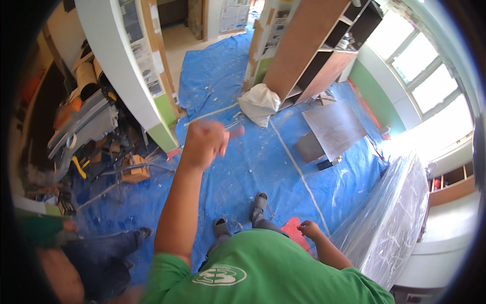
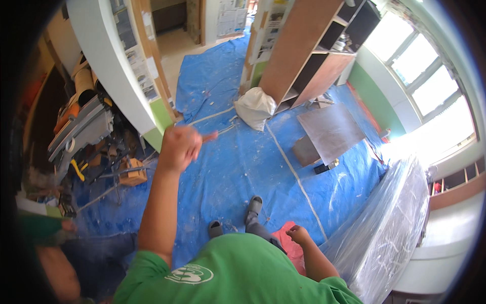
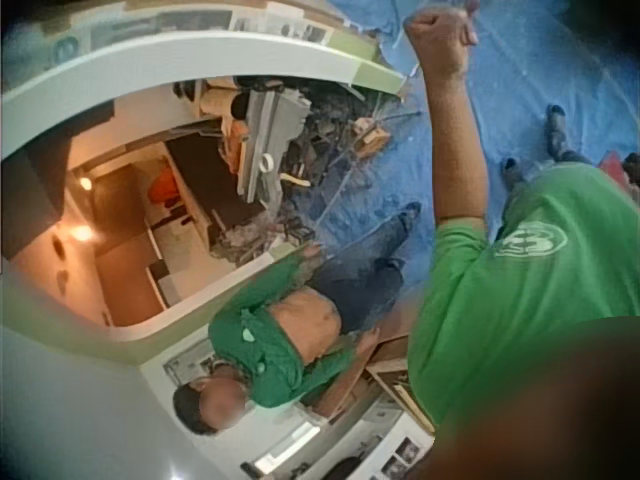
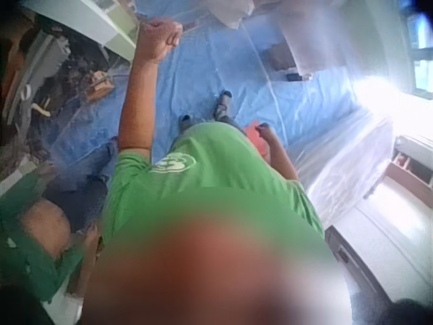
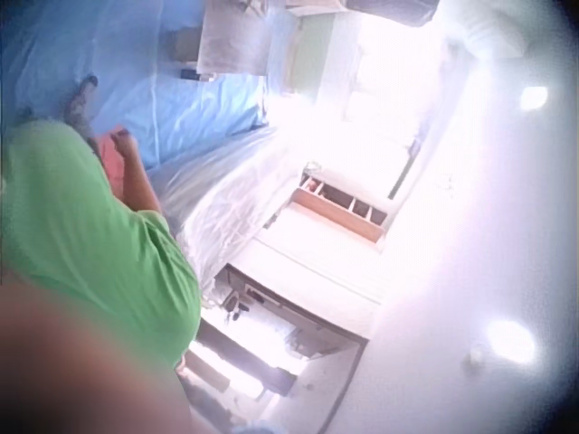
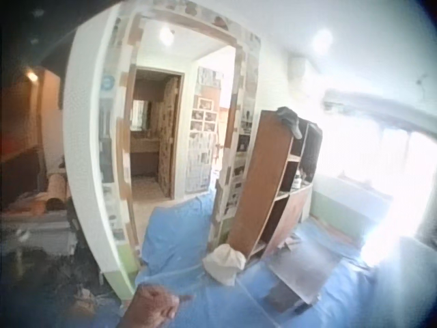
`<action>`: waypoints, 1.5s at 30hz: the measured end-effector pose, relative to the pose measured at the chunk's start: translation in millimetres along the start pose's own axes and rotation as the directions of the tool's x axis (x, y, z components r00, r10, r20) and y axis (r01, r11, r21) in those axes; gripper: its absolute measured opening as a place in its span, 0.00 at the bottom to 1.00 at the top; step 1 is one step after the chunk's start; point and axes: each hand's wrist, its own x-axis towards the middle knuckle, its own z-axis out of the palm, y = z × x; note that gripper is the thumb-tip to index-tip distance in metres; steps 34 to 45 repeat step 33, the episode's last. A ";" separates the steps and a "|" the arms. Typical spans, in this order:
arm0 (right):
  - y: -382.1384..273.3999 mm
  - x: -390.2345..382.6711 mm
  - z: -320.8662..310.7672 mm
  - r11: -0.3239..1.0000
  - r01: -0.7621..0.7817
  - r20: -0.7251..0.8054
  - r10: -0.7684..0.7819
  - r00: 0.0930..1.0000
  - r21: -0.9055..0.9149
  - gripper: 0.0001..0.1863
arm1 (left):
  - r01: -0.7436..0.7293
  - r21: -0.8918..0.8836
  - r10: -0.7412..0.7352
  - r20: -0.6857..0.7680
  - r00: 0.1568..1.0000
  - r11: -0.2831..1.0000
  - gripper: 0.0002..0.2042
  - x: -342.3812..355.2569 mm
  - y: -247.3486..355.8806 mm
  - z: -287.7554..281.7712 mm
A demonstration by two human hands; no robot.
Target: The person uses a spirit level and pencil to mark a straight line on a large brown laminate sheet. They then use tin snips to cut along the marked line, separating a strip from the sheet.
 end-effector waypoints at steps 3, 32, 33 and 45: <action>-0.7 50.0 5.0 0.995 0.040 0.071 -0.034 0.997 -0.090 0.21 | 0.006 -0.299 -0.069 -0.203 0.977 0.954 0.24 46.8 3.5 10.3; -557.5 79.9 -327.7 0.163 0.784 -0.282 -0.874 0.396 0.599 0.19 | 0.012 -0.475 -0.046 -0.062 0.997 0.880 0.20 339.9 -93.6 104.7; -573.9 65.5 -338.7 0.238 0.808 -0.298 -0.843 0.447 0.538 0.19 | 0.028 -0.473 -0.050 -0.035 0.998 0.881 0.21 348.4 -94.0 103.1; -573.9 65.5 -338.7 0.238 0.808 -0.298 -0.843 0.447 0.538 0.19 | 0.028 -0.473 -0.050 -0.035 0.998 0.881 0.21 348.4 -94.0 103.1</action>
